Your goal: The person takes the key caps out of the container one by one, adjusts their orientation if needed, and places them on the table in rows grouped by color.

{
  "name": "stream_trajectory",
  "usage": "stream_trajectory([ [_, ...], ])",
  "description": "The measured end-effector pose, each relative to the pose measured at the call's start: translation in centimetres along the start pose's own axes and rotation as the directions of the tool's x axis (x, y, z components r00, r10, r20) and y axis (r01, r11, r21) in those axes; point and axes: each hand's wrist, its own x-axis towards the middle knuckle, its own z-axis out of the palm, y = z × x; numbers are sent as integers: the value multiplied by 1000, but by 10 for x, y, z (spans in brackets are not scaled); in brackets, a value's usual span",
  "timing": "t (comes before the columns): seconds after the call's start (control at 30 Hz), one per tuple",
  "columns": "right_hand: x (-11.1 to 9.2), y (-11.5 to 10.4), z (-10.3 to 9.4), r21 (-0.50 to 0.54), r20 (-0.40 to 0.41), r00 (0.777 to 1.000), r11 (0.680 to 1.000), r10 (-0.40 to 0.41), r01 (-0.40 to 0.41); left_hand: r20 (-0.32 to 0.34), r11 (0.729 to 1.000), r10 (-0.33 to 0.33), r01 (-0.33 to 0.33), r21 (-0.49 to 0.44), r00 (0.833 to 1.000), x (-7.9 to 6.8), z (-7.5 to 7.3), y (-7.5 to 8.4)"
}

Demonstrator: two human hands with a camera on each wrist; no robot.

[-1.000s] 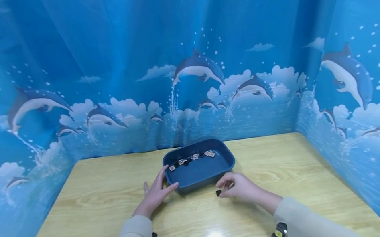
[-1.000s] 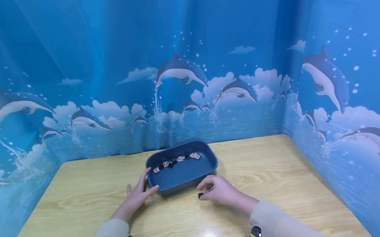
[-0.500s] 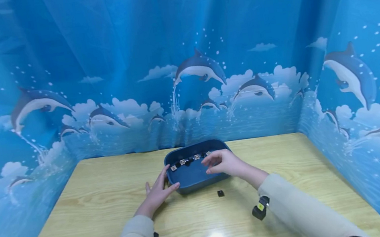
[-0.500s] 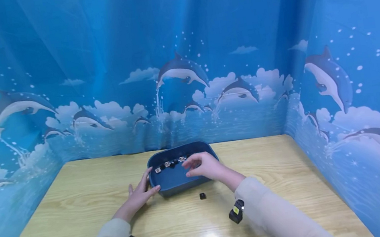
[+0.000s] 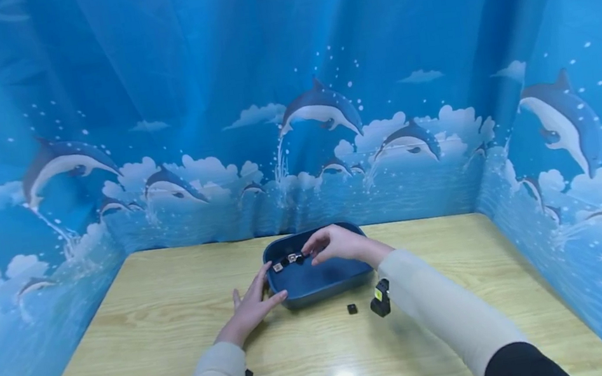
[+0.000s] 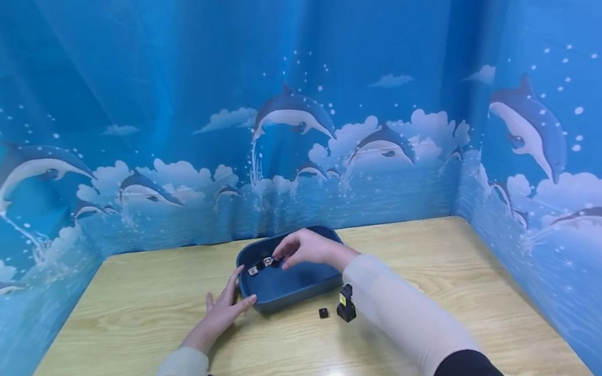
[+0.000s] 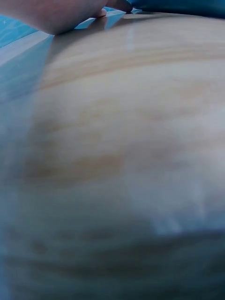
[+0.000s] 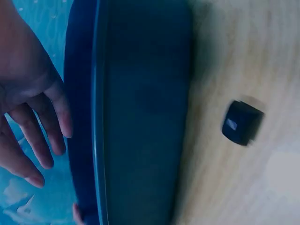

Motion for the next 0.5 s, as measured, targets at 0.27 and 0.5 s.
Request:
stream_trajectory([
  [0.27,27,9,-4,-38,52,997,998,50,-48,12,999,6,-5,-34,1000,-1,-2,3],
  [0.5,39,20,-3,-36,83,992,995,96,-94,11,999,-1,2,-35,1000,-2,-2,1],
])
